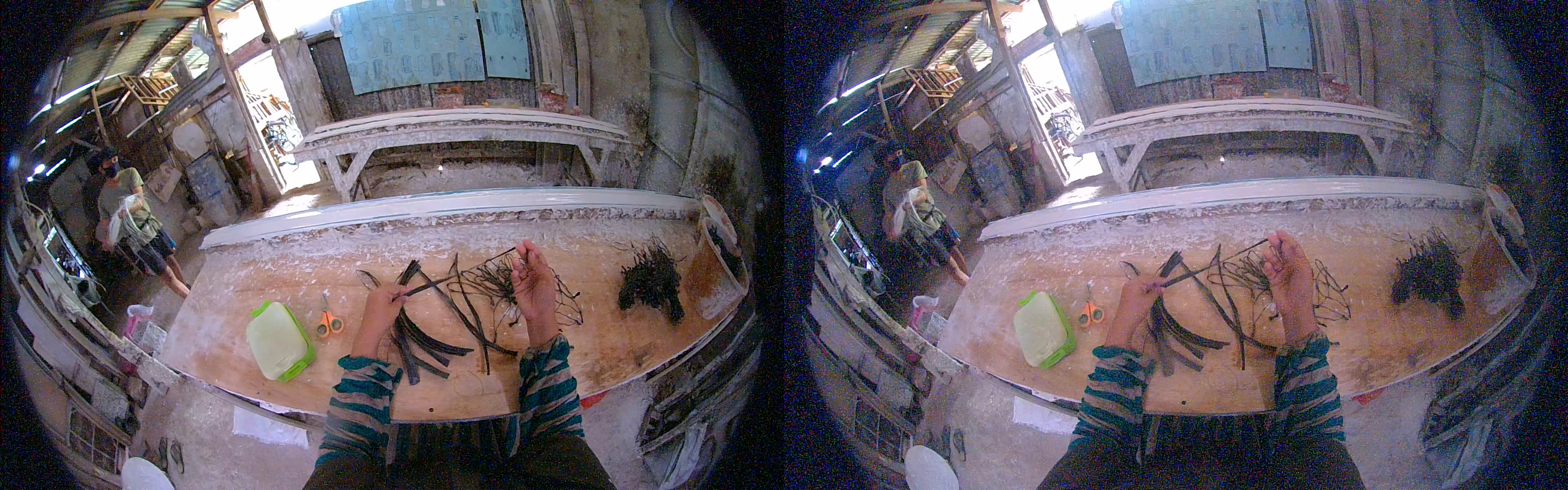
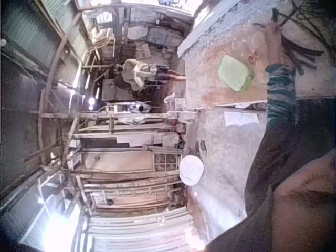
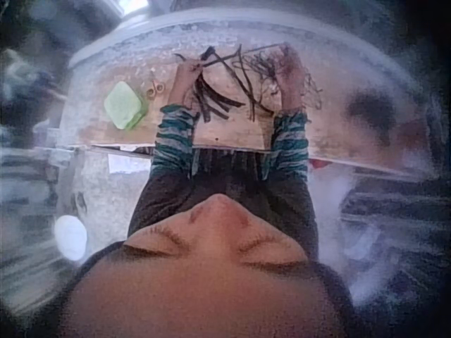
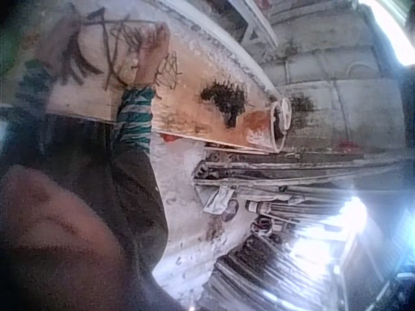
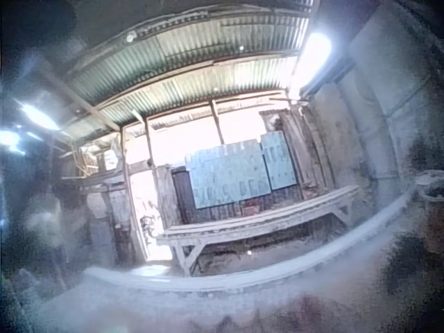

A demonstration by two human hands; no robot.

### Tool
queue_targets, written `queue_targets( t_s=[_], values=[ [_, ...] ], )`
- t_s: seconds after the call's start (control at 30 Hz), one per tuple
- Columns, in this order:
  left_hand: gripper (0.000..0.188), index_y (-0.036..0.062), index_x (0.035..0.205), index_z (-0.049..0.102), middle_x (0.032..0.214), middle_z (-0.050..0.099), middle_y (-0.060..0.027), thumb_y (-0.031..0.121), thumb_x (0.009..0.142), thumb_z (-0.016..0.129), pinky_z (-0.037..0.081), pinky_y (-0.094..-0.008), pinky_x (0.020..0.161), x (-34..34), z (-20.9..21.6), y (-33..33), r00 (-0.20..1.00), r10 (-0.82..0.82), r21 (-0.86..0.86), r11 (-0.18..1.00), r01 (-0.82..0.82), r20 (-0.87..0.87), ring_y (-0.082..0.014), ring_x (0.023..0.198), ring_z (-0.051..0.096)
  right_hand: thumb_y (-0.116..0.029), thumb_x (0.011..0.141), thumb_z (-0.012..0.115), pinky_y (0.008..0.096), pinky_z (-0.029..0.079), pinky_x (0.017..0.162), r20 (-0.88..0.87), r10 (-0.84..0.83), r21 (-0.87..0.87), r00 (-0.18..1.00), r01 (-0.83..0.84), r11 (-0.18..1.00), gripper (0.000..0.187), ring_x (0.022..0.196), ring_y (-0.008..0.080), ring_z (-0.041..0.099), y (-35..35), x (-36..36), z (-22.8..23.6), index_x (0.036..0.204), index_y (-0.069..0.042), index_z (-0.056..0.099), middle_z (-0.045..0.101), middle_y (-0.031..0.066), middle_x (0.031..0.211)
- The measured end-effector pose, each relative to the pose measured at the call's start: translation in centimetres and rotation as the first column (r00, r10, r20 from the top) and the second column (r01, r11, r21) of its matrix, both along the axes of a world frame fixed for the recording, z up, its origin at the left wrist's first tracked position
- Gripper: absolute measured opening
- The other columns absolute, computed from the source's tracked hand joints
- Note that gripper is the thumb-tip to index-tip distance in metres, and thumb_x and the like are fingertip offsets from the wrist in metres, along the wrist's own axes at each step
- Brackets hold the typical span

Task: The person repeatedly picks up, separates, and places black cable-like strips on a workbench. A second person in the background handles white fibrous material and a bucket. The camera wearer continues handling the black strips throughout the clip.

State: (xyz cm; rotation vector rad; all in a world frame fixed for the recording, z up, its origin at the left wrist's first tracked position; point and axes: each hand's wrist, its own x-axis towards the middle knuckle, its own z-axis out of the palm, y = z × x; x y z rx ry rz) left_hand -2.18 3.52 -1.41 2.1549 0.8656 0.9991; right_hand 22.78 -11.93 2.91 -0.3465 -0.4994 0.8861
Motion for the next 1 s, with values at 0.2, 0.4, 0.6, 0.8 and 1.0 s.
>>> queue_targets(
  t_s=[0.2,0.4,0.6,0.8,1.0],
  values=[
    [0.017,0.0026,0.089,0.064,0.081,0.062,-0.0122,0.013,0.076,0.062,0.046,-0.0308,0.063,-0.1,-0.1,-0.1,0.994,0.096,0.041,0.995,-0.094,-0.046,-0.0238,0.073,0.06,-0.012,0.089,0.048,0.0232,0.054,0.065,0.018,-0.017,0.038,1.0,0.017,0.999,0.034,0.078,0.0147,0.062,0.2,0.2,-0.7,0.121,-0.007,0.042,0.056,0.0071,0.109],
    [0.021,0.0035,0.091,0.064,0.075,0.058,0.0023,0.021,0.08,0.063,0.039,-0.0217,0.055,1.2,0.1,-1.4,0.96,-0.043,-0.44,0.882,0.166,0.276,-0.0077,0.064,0.05,-0.014,0.087,0.053,0.021,0.051,0.061,0.252,0.08,-0.215,0.964,-0.024,0.976,0.029,0.077,0.0113,0.06,0.7,-2.6,-0.2,0.114,-0.007,0.046,0.058,0.0049,0.101],
    [0.019,0.0047,0.087,0.062,0.073,0.056,0.0023,0.023,0.083,0.06,0.036,-0.0194,0.055,2.8,1.7,-4.6,0.91,-0.071,-0.56,0.768,0.312,0.409,-0.0052,0.065,0.048,-0.014,0.084,0.056,0.0222,0.047,0.064,0.361,0.284,-0.455,0.888,-0.098,0.885,0.016,0.072,0.0084,0.057,1.3,-6.3,-1.3,0.098,-0.006,0.055,0.06,0.0003,0.081],
    [0.016,0.0052,0.081,0.061,0.071,0.057,0.0018,0.021,0.084,0.059,0.038,-0.0192,0.055,3.3,1.7,-5.5,0.911,-0.155,-0.556,0.749,0.361,0.382,-0.0057,0.064,0.05,-0.01,0.082,0.057,0.0186,0.041,0.062,0.494,0.334,-0.487,0.803,-0.063,0.871,0.007,0.071,0.0056,0.053,1.8,-6.6,-2.8,0.087,-0.006,0.059,0.059,-0.0023,0.078],
    [0.015,0.0056,0.086,0.062,0.075,0.059,0.0023,0.02,0.084,0.058,0.041,-0.0205,0.059,3.6,1.2,-5.7,0.883,-0.196,-0.574,0.696,0.432,0.427,-0.0067,0.068,0.053,-0.007,0.081,0.057,0.0192,0.041,0.063,0.607,0.264,-0.472,0.75,0.073,0.878,0.007,0.07,0.0063,0.053,1.8,-7.0,-2.9,0.086,-0.002,0.06,0.061,0.0,0.079]
  ],
)
